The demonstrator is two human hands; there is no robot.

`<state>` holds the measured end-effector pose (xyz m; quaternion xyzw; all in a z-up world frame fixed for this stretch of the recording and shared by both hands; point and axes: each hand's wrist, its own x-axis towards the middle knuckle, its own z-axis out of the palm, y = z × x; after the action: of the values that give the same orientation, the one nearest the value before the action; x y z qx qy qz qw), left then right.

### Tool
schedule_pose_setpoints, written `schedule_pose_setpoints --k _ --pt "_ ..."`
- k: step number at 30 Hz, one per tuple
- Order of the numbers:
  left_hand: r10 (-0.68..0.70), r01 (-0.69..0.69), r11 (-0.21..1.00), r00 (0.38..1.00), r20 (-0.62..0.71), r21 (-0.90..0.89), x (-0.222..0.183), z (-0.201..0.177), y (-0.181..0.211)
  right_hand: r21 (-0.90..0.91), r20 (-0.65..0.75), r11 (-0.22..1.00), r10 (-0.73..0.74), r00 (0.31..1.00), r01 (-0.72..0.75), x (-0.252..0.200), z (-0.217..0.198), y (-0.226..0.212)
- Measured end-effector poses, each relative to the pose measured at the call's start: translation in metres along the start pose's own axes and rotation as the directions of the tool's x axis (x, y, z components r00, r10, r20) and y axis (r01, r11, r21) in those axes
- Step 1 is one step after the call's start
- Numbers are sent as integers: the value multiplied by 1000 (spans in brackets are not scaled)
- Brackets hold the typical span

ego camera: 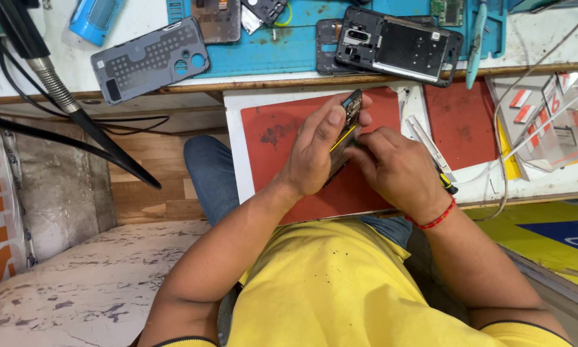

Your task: The person disassembles a smartphone using a screwdriver and a prying tool, removes the back cover, and detaches the battery. They then reassemble the device by reconnecting the battery and securing the back cover.

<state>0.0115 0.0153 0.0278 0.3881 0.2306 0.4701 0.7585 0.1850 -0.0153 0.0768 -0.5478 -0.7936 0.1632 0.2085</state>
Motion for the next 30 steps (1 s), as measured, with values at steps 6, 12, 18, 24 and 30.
schedule_pose_setpoints --k 6,12,18,24,30 --pt "-34 33 995 999 15 93 4 9 7 -47 -50 997 -64 997 61 2 -13 11" --pt "-38 38 999 999 -38 0 8 10 2 -41 -240 981 -196 951 192 -7 2 7" --pt "-83 82 997 995 -60 -10 7 4 4 112 -234 991 -47 971 75 -8 15 11" --pt "-56 58 997 998 34 -54 5 -10 8 340 -69 933 148 987 -116 -7 12 10" --pt "-45 46 995 999 18 -84 -1 -9 0 81 -46 997 -11 999 15 -3 10 3"
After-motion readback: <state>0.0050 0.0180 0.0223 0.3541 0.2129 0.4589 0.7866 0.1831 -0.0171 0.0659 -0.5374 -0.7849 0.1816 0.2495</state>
